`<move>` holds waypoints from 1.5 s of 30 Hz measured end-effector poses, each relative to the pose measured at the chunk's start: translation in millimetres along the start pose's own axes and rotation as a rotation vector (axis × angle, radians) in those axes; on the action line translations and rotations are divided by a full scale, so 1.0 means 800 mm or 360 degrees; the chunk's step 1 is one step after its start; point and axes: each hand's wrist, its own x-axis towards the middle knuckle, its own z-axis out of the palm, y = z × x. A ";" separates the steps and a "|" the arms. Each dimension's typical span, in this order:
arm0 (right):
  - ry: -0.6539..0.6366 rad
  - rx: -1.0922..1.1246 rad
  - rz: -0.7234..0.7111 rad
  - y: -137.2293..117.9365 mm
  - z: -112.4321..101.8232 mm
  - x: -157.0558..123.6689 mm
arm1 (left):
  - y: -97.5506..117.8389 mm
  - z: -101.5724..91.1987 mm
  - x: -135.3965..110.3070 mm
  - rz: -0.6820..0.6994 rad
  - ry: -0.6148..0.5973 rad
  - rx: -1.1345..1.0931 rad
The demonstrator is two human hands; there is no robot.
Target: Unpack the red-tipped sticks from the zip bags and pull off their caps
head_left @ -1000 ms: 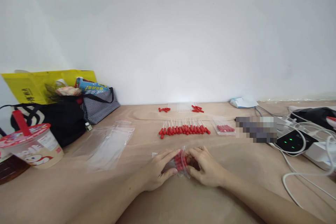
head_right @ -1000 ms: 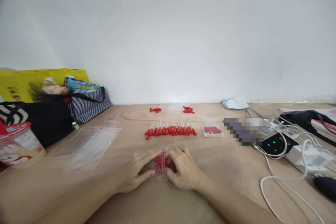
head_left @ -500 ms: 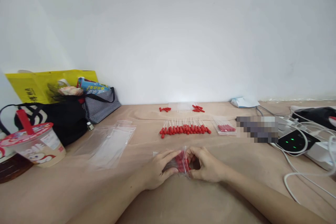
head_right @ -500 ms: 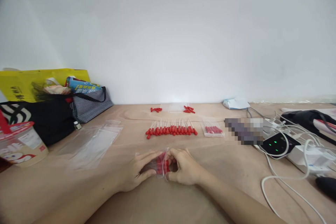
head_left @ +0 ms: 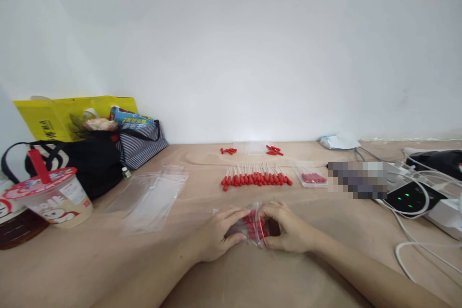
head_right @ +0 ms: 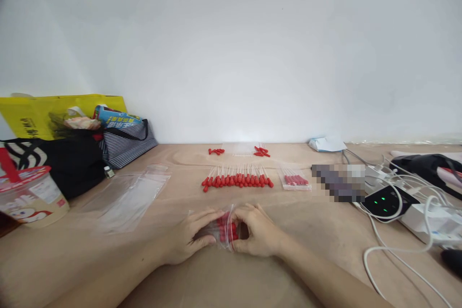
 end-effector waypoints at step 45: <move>0.1506 0.0993 0.0544 0.111 -0.068 -0.011 | -0.011 -0.008 -0.007 -0.0190 -0.0091 0.0076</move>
